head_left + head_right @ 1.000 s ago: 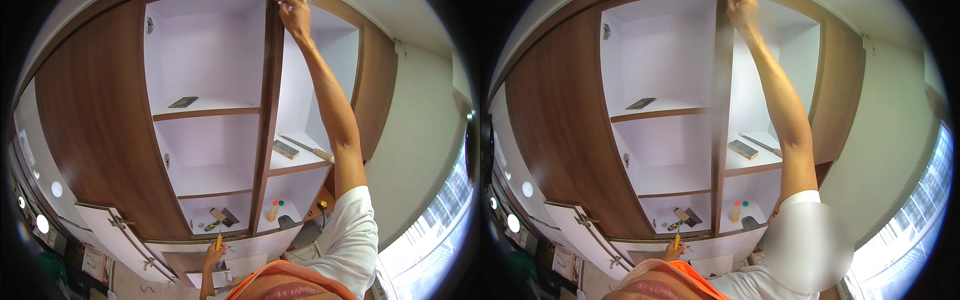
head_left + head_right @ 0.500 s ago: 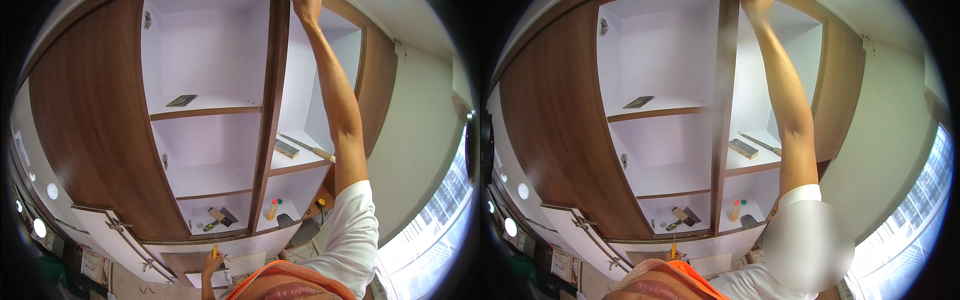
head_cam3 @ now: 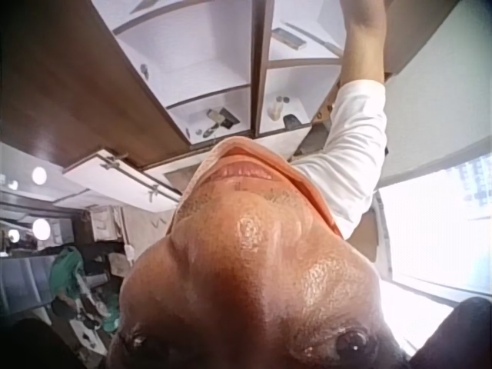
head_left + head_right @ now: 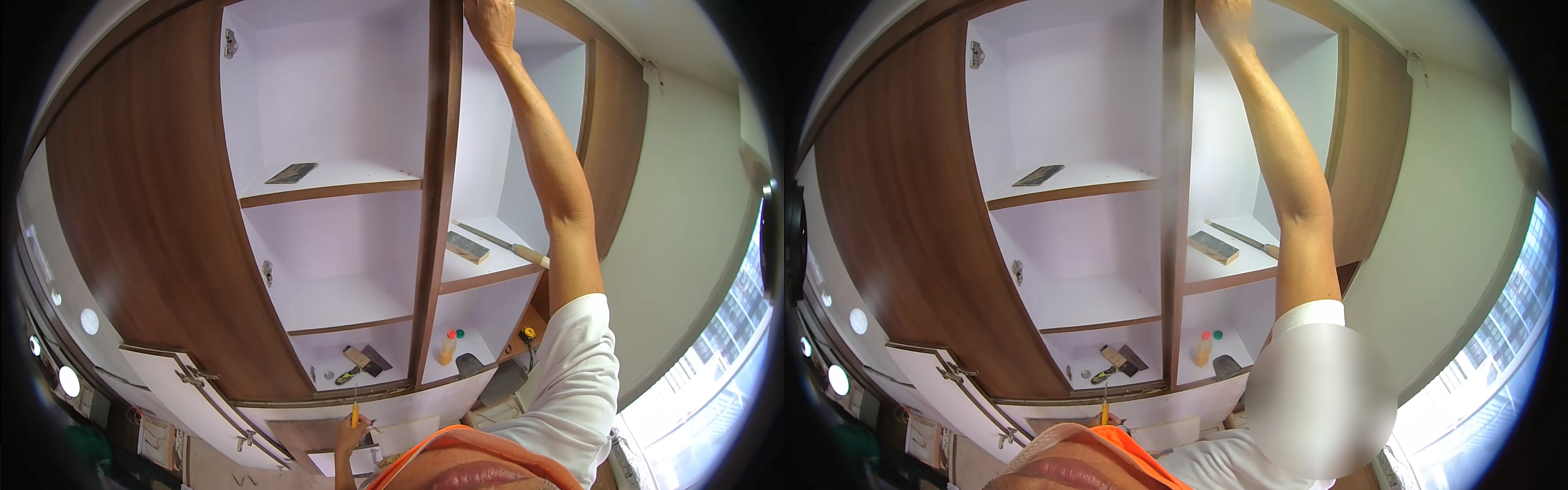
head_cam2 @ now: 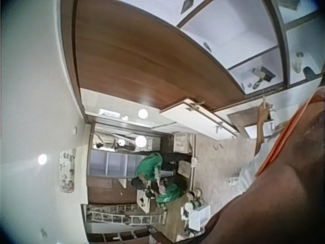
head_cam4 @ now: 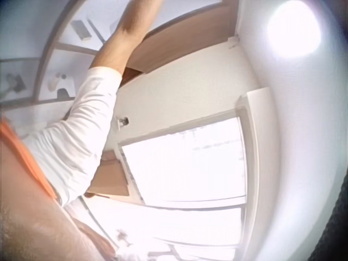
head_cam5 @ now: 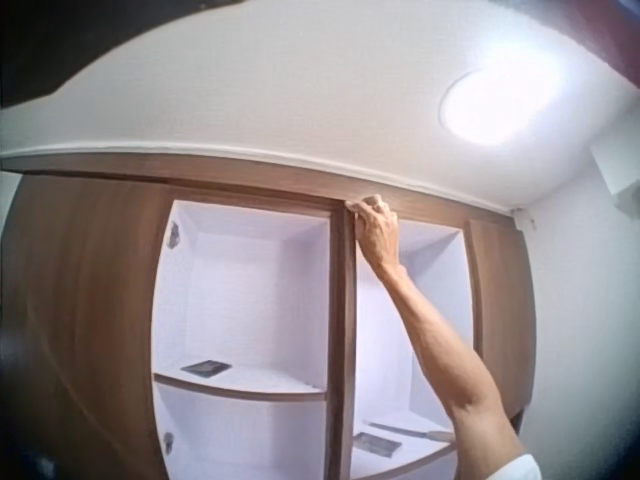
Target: The person assembles a wooden cabinet by using a utility knife to trim edges, a chisel to clean joints, and a sanding block to smooth surfaces. They also wipe the cabinet with a cloth and handle a small black component near the top shelf.
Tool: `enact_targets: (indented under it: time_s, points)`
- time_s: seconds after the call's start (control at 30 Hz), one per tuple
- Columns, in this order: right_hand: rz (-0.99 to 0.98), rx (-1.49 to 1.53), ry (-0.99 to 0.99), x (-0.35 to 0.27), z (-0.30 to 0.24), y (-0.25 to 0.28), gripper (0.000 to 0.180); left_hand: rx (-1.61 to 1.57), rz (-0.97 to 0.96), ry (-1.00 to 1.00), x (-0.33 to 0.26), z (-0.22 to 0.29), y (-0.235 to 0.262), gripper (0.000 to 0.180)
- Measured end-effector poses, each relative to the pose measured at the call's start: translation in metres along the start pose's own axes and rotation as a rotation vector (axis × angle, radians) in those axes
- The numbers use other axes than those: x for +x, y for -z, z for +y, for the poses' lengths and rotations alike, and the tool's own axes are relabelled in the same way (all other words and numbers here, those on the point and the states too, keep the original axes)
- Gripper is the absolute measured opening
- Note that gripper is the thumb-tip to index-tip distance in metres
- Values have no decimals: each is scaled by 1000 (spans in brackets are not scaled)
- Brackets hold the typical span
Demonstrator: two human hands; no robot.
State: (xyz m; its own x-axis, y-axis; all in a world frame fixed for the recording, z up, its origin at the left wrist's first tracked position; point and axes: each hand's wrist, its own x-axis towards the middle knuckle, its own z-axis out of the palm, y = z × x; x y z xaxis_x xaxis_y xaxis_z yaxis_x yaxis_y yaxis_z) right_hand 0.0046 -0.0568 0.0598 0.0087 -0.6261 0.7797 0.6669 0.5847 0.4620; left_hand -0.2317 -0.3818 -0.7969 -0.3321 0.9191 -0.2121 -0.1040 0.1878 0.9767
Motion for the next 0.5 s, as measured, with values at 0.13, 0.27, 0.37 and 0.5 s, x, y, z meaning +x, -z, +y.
enact_targets:
  time_s: [0.13, 0.27, 0.37, 0.5]
  points:
    - [-36, 202, -201, 11, 1, 3, 13, -30, -66, -51, 10, 0, 1, 15]
    - [-72, 173, -224, 16, 16, -2, 8, -46, -37, -88, 15, -2, -5, 16]
    - [-110, 135, -214, 21, 17, -4, 12, 0, -49, -26, 16, -10, -3, 15]
    - [-124, 89, -238, 24, 8, -6, 13, 105, -44, 65, 8, -13, -1, 13]
